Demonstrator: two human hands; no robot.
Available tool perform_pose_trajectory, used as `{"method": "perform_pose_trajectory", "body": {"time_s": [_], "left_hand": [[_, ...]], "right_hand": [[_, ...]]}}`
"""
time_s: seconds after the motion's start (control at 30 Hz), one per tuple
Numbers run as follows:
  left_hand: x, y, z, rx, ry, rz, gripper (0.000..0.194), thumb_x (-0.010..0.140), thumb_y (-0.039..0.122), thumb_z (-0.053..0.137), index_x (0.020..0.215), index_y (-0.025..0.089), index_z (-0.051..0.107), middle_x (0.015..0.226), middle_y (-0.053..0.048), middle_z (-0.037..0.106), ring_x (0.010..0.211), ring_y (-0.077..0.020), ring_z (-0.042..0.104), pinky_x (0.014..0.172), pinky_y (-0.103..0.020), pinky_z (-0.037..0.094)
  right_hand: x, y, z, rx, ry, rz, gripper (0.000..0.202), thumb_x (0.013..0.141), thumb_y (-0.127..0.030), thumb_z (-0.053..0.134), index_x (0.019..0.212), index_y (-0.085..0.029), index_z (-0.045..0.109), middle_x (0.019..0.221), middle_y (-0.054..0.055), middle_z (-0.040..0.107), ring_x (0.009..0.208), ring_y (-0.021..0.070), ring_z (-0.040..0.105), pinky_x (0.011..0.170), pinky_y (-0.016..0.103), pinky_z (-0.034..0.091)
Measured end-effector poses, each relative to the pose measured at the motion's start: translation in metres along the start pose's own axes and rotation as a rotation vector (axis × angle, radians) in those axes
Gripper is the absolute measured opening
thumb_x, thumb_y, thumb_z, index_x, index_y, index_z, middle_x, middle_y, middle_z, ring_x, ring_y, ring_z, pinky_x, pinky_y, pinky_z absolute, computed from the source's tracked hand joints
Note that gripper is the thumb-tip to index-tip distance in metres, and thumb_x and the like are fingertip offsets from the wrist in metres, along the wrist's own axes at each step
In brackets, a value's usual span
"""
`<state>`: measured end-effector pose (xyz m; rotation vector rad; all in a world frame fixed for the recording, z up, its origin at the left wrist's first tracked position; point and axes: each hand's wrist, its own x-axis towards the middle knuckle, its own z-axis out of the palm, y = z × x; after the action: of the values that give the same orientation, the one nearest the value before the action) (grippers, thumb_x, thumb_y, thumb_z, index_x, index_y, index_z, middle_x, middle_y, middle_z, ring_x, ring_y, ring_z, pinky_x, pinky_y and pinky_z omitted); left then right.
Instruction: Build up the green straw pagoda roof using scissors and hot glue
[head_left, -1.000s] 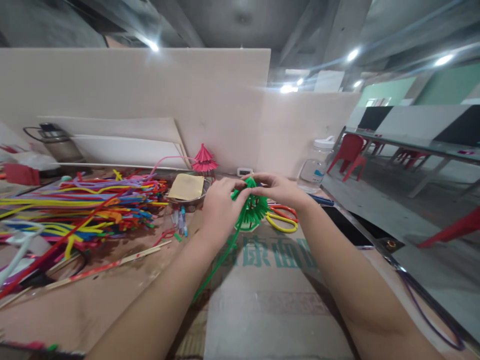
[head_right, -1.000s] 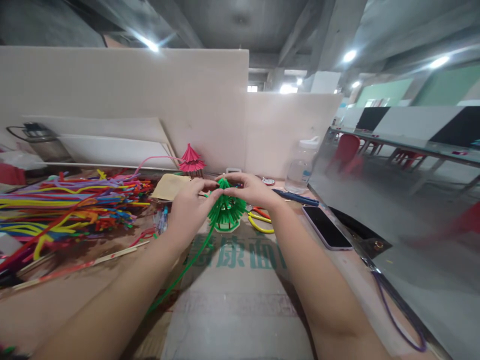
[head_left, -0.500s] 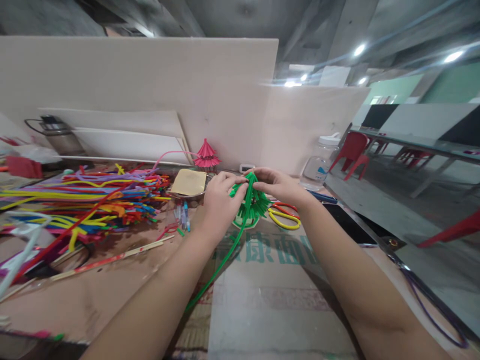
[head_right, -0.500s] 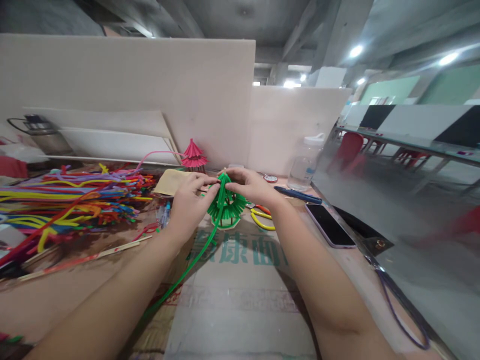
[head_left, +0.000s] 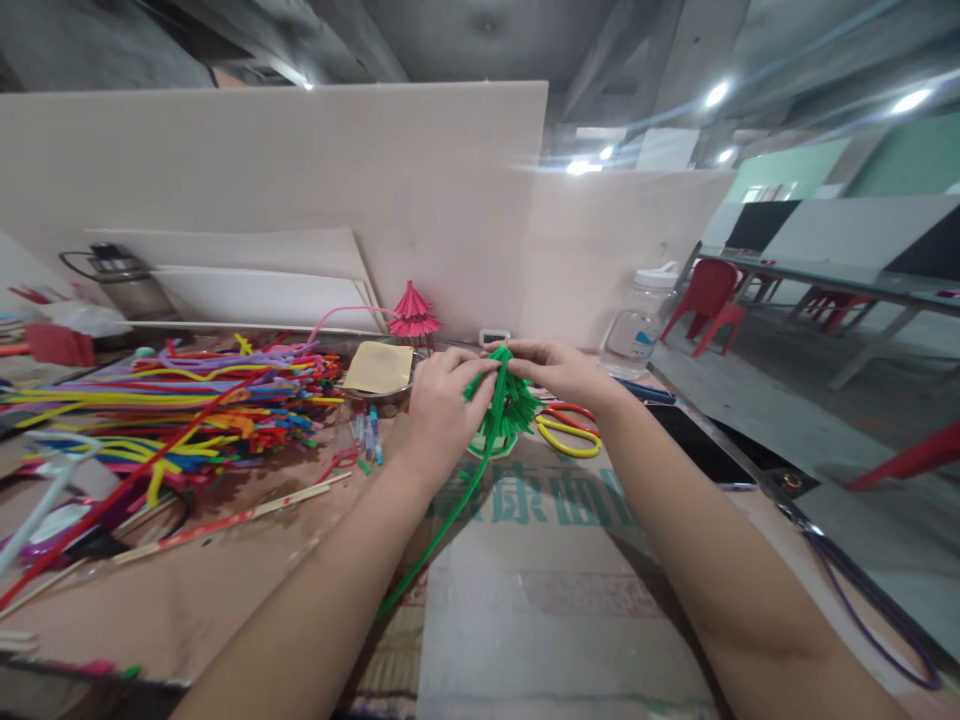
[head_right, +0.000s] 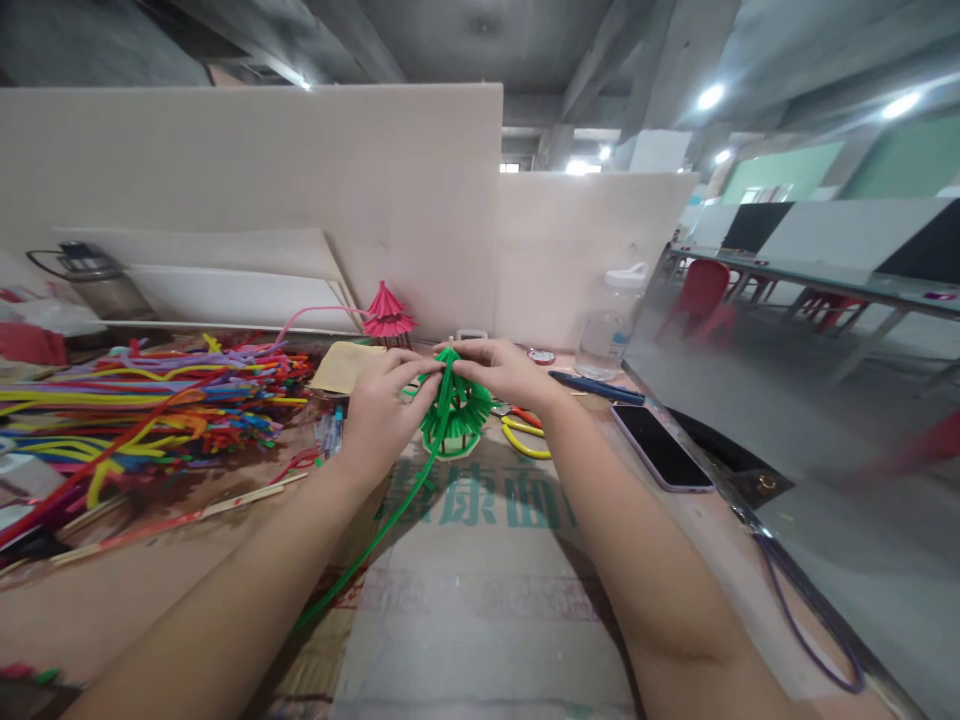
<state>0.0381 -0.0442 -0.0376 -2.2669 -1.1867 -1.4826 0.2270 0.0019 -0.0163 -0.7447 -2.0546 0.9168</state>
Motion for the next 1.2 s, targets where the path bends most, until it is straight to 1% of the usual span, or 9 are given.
{"method": "perform_pose_trajectory", "body": {"time_s": [0.1, 0.17, 0.3, 0.43, 0.5, 0.6, 0.7, 1.0, 1.2], "left_hand": [[0.002, -0.005, 0.003, -0.185, 0.008, -0.190, 0.015, 0.088, 0.021, 0.062, 0.102, 0.018, 0.067, 0.099, -0.007, 0.070, 0.097, -0.0207, 0.064, 0.086, -0.035, 0.049], [0.003, -0.011, 0.007, -0.288, -0.057, -0.275, 0.022, 0.088, 0.023, 0.062, 0.109, 0.018, 0.065, 0.107, -0.008, 0.070, 0.101, -0.0213, 0.065, 0.088, -0.035, 0.051], [0.002, -0.025, 0.012, -0.382, -0.202, -0.296, 0.035, 0.086, 0.025, 0.063, 0.120, 0.019, 0.064, 0.117, -0.009, 0.070, 0.106, -0.0225, 0.064, 0.090, -0.037, 0.052], [0.002, -0.029, 0.011, -0.342, -0.207, -0.338, 0.046, 0.081, 0.030, 0.068, 0.125, 0.017, 0.062, 0.113, -0.010, 0.068, 0.099, -0.0219, 0.065, 0.088, -0.036, 0.052], [0.003, -0.027, 0.009, -0.300, -0.207, -0.364, 0.050, 0.079, 0.031, 0.070, 0.126, 0.016, 0.062, 0.110, -0.010, 0.066, 0.097, -0.0220, 0.064, 0.088, -0.037, 0.051], [0.004, -0.022, 0.007, -0.249, -0.209, -0.359, 0.050, 0.079, 0.031, 0.070, 0.126, 0.015, 0.062, 0.106, -0.010, 0.064, 0.096, -0.0219, 0.062, 0.088, -0.036, 0.050], [0.003, -0.020, 0.005, -0.228, -0.216, -0.337, 0.046, 0.080, 0.031, 0.069, 0.123, 0.016, 0.063, 0.105, -0.009, 0.064, 0.096, -0.0216, 0.061, 0.088, -0.036, 0.049], [0.004, -0.015, 0.004, -0.189, -0.223, -0.308, 0.038, 0.080, 0.029, 0.069, 0.116, 0.016, 0.064, 0.102, -0.008, 0.065, 0.095, -0.0223, 0.060, 0.085, -0.035, 0.048], [0.003, -0.020, 0.007, -0.193, -0.214, -0.287, 0.037, 0.081, 0.031, 0.068, 0.115, 0.018, 0.064, 0.103, -0.008, 0.065, 0.096, -0.0220, 0.061, 0.084, -0.035, 0.049]], "right_hand": [[-0.001, -0.002, 0.001, 0.052, 0.009, -0.019, 0.029, 0.088, -0.029, 0.057, 0.114, -0.021, 0.069, 0.117, 0.005, 0.072, 0.114, 0.0206, 0.063, 0.102, 0.039, 0.047], [0.001, -0.001, 0.004, 0.107, 0.057, -0.030, 0.025, 0.087, -0.029, 0.059, 0.110, -0.020, 0.064, 0.116, 0.006, 0.071, 0.109, 0.0192, 0.064, 0.098, 0.037, 0.049], [0.005, 0.006, 0.008, 0.117, 0.195, 0.016, 0.020, 0.083, -0.028, 0.063, 0.100, -0.020, 0.058, 0.109, 0.007, 0.072, 0.099, 0.0173, 0.066, 0.092, 0.035, 0.051], [0.008, 0.005, 0.010, -0.089, 0.349, 0.127, 0.016, 0.082, -0.029, 0.063, 0.093, -0.017, 0.065, 0.094, 0.006, 0.072, 0.086, 0.0178, 0.066, 0.083, 0.034, 0.051], [0.008, 0.000, 0.010, -0.123, 0.340, 0.138, 0.015, 0.085, -0.027, 0.058, 0.091, -0.017, 0.068, 0.091, 0.006, 0.072, 0.085, 0.0180, 0.065, 0.082, 0.034, 0.051], [0.006, -0.010, 0.010, -0.123, 0.268, 0.137, 0.021, 0.089, -0.027, 0.053, 0.094, -0.017, 0.070, 0.091, 0.006, 0.073, 0.085, 0.0180, 0.066, 0.082, 0.033, 0.051], [0.003, -0.017, 0.012, -0.142, 0.243, 0.132, 0.022, 0.087, -0.031, 0.059, 0.098, -0.016, 0.070, 0.095, 0.007, 0.074, 0.087, 0.0185, 0.067, 0.082, 0.033, 0.051], [0.002, -0.022, 0.023, -0.344, 0.340, 0.086, 0.014, 0.083, -0.023, 0.059, 0.093, -0.018, 0.066, 0.090, 0.006, 0.073, 0.081, 0.0175, 0.066, 0.074, 0.031, 0.050], [0.004, -0.021, 0.026, -0.358, 0.370, 0.082, 0.011, 0.081, -0.019, 0.057, 0.089, -0.019, 0.065, 0.085, 0.004, 0.072, 0.078, 0.0163, 0.065, 0.072, 0.029, 0.049]]}}
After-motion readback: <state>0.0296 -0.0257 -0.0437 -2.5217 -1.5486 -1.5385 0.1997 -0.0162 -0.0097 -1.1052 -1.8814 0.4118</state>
